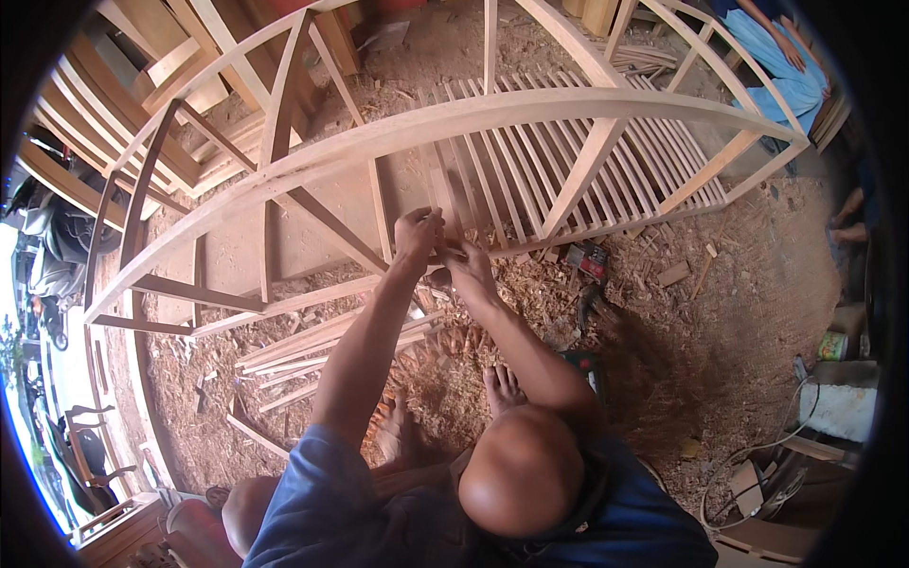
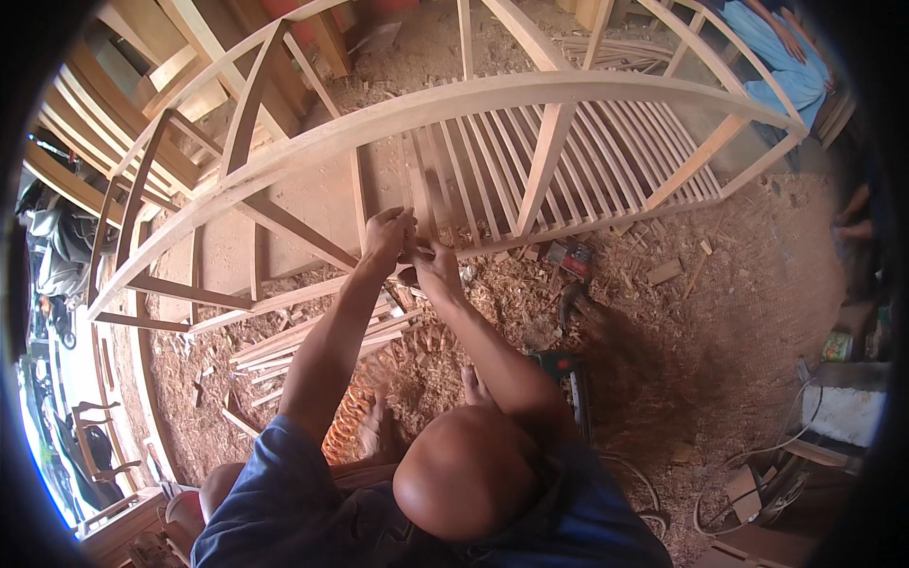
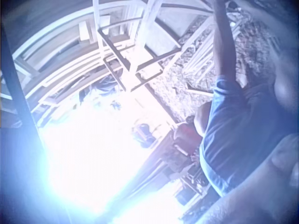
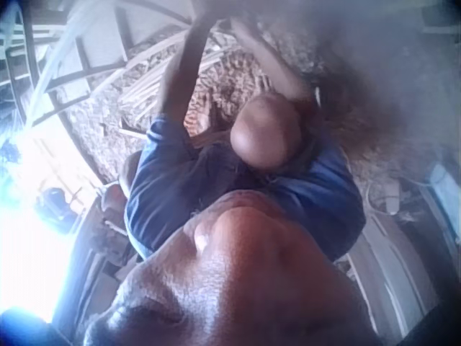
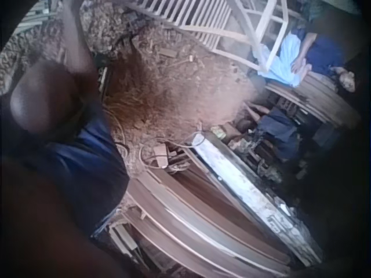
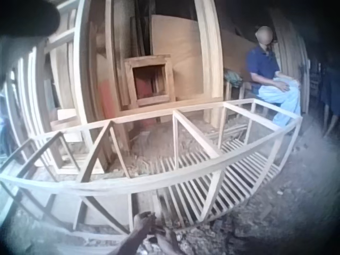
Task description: The person assembles a curved wooden structure by placing thin wooden slats into a frame and securing them with a nail gun. The person repeatedly picks up slats, positions them, and fastens them to the frame.
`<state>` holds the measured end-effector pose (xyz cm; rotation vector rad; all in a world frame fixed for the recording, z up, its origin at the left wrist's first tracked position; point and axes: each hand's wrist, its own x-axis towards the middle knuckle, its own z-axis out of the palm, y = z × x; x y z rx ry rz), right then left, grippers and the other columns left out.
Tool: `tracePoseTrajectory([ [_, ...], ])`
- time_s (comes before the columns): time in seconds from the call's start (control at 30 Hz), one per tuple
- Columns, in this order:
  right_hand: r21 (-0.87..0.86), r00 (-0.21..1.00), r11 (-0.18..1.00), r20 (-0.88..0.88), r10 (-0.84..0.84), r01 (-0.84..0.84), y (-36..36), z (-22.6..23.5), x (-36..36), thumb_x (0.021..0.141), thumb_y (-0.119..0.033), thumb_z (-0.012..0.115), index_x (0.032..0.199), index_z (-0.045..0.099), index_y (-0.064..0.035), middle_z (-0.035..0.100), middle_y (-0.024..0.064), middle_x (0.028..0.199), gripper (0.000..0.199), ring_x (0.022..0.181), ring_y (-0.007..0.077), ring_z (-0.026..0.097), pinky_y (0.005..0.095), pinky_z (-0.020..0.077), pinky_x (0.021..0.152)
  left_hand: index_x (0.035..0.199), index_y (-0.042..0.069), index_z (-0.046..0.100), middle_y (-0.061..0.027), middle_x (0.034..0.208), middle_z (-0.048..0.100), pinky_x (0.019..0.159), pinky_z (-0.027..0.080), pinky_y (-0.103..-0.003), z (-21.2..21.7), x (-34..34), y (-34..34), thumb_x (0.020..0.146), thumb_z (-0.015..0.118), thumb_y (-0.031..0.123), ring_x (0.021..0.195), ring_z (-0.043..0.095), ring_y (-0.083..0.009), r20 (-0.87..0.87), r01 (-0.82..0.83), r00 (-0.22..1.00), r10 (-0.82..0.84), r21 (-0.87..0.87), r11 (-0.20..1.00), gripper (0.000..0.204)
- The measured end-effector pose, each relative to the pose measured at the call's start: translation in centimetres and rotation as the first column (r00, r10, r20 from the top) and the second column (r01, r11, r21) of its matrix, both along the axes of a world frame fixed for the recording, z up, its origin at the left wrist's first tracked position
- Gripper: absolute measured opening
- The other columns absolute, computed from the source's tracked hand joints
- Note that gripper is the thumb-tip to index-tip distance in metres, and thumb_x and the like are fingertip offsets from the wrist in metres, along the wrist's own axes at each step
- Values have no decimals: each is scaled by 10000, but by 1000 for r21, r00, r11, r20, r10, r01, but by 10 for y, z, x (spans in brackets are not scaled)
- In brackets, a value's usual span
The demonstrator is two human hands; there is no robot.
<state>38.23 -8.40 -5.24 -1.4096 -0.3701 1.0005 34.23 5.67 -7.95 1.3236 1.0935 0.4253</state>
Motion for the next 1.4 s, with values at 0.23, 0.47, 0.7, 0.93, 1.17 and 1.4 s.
tracePoseTrajectory([
  [0.23, -105, 944, 983, 282, 172, -148, -130, -24, 2, 1058, -261, 572, 1302, 592, -3, 723, 113, 1082, 355, 816, 120, 670, 258, 536, 727, 1105, -80, 687, -78, 861, 692, 665, 540, -280, -43, 0, 24, 948, 713, 228, 741, 655, -138, 90, -60, 994, 59, -1, 998, 346],
  [0.47, -413, 994, 910, 107, 23, 23, -274, 1, -22, 1033, -219, 598, 1225, 636, 51, 728, 153, 1056, 334, 844, 161, 666, 307, 541, 802, 1121, -65, 687, -63, 868, 701, 654, 539, -286, -62, 4, 29, 934, 731, 211, 720, 657, -128, 73, -65, 995, 69, -59, 996, 337],
  [0.7, -314, 955, 927, 270, -123, 208, -311, -11, -24, 1029, -216, 582, 1195, 669, 32, 735, 153, 1018, 311, 840, 167, 671, 309, 546, 783, 1106, -39, 727, -47, 806, 713, 608, 517, -273, -52, 5, 16, 902, 774, 283, 680, 639, -101, -42, -58, 997, 61, 51, 997, 384],
  [0.93, -558, 476, 786, 785, 396, 265, -306, -15, -29, 964, -164, 627, 1222, 636, 5, 700, 134, 1015, 309, 887, 207, 688, 337, 562, 798, 1097, -39, 729, -59, 818, 719, 626, 527, -278, -49, 2, 15, 898, 776, 304, 685, 645, -110, -55, -34, 998, 39, 84, 996, 399],
  [1.17, -521, 92, 835, 836, 541, -178, -203, 188, -69, 744, -136, 758, 800, 685, -24, 623, 80, 690, 145, 663, 236, 652, 363, 546, 684, 1106, -37, 730, -65, 848, 725, 653, 529, -279, -48, 3, 14, 900, 775, 308, 722, 649, -113, 3, -34, 999, 34, 76, 997, 405],
  [1.4, 348, 26, 921, 933, -358, 175, -139, 179, -100, 636, -81, 782, 607, 630, -30, 588, 73, 568, 164, 535, 261, 627, 389, 527, 560, 1118, -33, 730, -66, 884, 735, 690, 534, -275, -53, 1, 16, 900, 772, 303, 749, 659, -115, -32, -2, 999, 4, 70, 998, 402],
])
